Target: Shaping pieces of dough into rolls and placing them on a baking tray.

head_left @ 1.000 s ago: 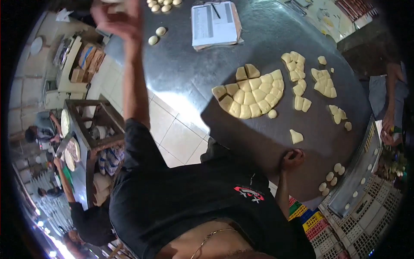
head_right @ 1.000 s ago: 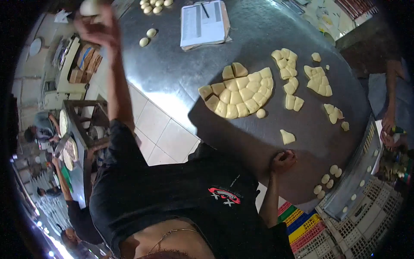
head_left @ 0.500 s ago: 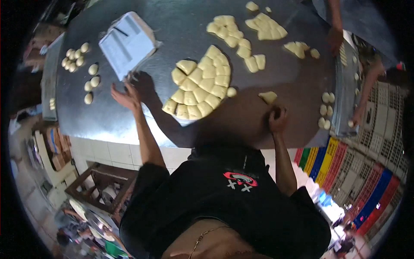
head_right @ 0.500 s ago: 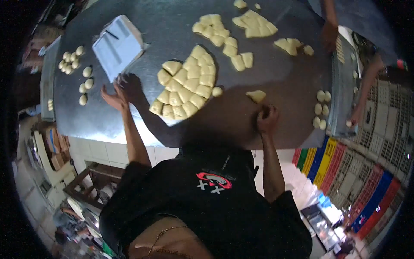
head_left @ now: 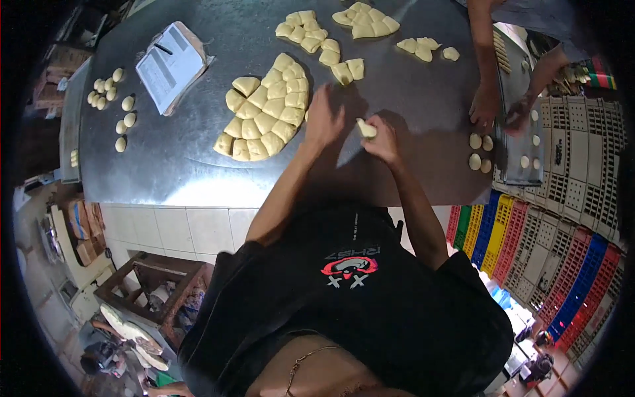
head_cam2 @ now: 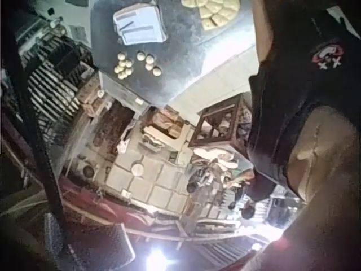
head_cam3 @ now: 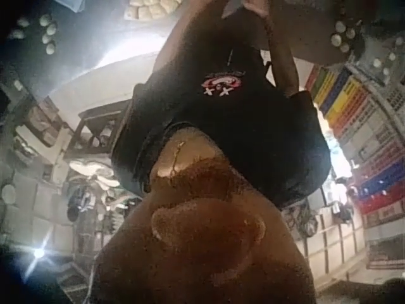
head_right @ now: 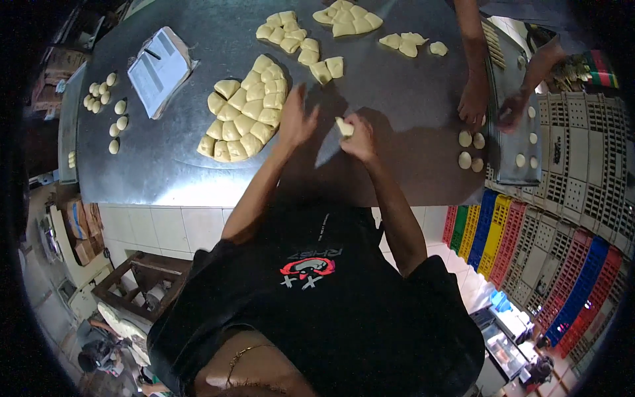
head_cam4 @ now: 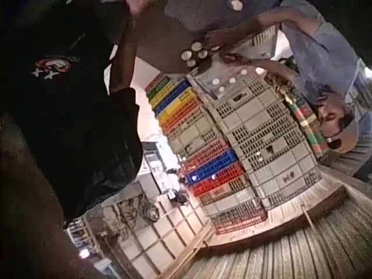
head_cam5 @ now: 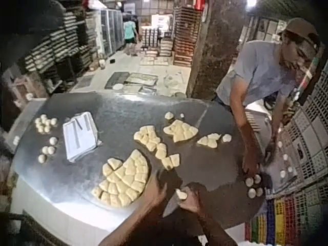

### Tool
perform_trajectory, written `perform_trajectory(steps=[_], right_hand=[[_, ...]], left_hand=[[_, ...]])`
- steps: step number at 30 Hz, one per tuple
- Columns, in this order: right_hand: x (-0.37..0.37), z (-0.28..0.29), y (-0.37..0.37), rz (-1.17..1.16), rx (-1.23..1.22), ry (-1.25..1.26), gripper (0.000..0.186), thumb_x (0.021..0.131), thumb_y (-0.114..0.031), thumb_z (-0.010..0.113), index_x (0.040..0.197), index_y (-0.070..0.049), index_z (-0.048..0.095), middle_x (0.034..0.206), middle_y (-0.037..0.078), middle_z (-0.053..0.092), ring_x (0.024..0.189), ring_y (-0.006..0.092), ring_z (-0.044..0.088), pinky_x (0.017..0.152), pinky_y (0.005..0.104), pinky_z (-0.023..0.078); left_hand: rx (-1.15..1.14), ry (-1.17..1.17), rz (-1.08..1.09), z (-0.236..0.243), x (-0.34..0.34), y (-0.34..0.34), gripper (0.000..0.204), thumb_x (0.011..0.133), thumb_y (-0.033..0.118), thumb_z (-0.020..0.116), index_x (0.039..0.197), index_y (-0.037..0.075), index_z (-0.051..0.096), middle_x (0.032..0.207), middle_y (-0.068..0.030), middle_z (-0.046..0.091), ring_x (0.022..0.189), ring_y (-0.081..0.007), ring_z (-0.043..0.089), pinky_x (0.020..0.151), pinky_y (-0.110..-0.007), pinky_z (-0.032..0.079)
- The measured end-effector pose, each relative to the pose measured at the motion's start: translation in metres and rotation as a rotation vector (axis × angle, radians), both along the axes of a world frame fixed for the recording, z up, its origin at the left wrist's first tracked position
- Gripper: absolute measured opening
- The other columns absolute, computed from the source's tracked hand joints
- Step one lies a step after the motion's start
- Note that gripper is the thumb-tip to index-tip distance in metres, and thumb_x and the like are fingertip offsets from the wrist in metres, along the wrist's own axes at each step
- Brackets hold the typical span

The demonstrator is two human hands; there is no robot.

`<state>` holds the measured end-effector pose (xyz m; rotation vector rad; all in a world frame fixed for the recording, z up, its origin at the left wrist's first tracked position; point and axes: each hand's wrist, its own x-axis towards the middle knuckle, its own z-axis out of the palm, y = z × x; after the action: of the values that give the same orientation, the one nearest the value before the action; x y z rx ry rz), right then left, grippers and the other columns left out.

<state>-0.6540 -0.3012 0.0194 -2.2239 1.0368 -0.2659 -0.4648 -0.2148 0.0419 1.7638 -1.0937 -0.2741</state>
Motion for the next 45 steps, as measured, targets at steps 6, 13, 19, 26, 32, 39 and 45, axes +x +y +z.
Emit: perform_trajectory(steps=[6,13,19,26,32,39,45], right_hand=[[-0.05,0.017,0.006,0.125,-0.02,-0.094,0.042,0.07,-0.013,0.071,0.112,-0.007,0.067,0.118,0.017,0.064,0.119,0.0368,0.056,0.1,0.047,0.045],[-0.067,0.042,0.001,-0.109,-0.219,-0.171,0.035,0.08,-0.008,0.066,0.115,-0.002,0.066,0.117,0.019,0.066,0.118,0.037,0.059,0.098,0.0475,0.046],[0.026,0.013,0.017,0.11,0.34,-0.445,0.031,0.087,-0.003,0.068,0.118,-0.002,0.068,0.107,0.013,0.072,0.095,0.0223,0.07,0.085,0.0317,0.054],[0.119,-0.013,0.025,0.367,0.165,-0.458,0.028,0.075,-0.008,0.079,0.101,-0.004,0.068,0.099,0.014,0.07,0.087,0.0316,0.068,0.078,0.0416,0.054],[0.039,0.087,0.041,0.477,0.397,-0.579,0.024,0.078,-0.002,0.076,0.101,-0.001,0.071,0.095,0.011,0.071,0.083,0.0199,0.07,0.071,0.0305,0.058],[-0.035,0.156,0.029,0.48,0.383,-0.558,0.019,0.081,0.002,0.074,0.1,0.004,0.072,0.091,0.012,0.074,0.083,0.0147,0.071,0.072,0.0282,0.058],[-0.078,0.217,0.007,0.565,0.532,-0.571,0.018,0.082,-0.006,0.078,0.097,0.001,0.074,0.086,0.01,0.074,0.077,0.0131,0.071,0.073,0.027,0.059]], left_hand=[[0.155,0.117,0.414,-0.033,0.009,-0.087,0.067,0.075,0.022,0.076,0.126,-0.007,0.043,0.089,-0.0275,0.068,0.087,-0.0504,0.065,0.08,-0.053,0.053],[0.363,0.371,0.165,-0.036,-0.053,0.021,0.043,0.076,0.03,0.078,0.101,-0.003,0.067,0.095,-0.0217,0.072,0.09,-0.0329,0.072,0.079,-0.041,0.055],[0.103,0.53,0.068,-0.005,-0.118,0.09,0.066,0.086,0.008,0.076,0.142,-0.001,0.044,0.14,-0.0195,0.048,0.105,-0.0274,0.067,0.089,-0.035,0.058],[0.105,0.701,0.379,0.036,-0.116,0.124,0.052,0.093,0.009,0.068,0.141,0.002,0.048,0.137,-0.017,0.053,0.108,-0.0245,0.064,0.086,-0.034,0.056],[-0.143,0.851,0.465,0.081,-0.102,0.114,0.054,0.094,0.014,0.069,0.141,-0.002,0.047,0.128,-0.0149,0.061,0.107,-0.0226,0.065,0.089,-0.034,0.056],[0.03,0.997,0.022,0.142,-0.108,0.089,0.025,0.085,0.005,0.078,0.108,-0.005,0.073,0.096,-0.0118,0.075,0.086,-0.0158,0.07,0.08,-0.03,0.059],[0.204,0.916,-0.337,0.22,-0.103,0.08,0.016,0.077,-0.002,0.081,0.091,-0.007,0.075,0.081,-0.014,0.074,0.069,-0.0162,0.07,0.065,-0.028,0.059]])
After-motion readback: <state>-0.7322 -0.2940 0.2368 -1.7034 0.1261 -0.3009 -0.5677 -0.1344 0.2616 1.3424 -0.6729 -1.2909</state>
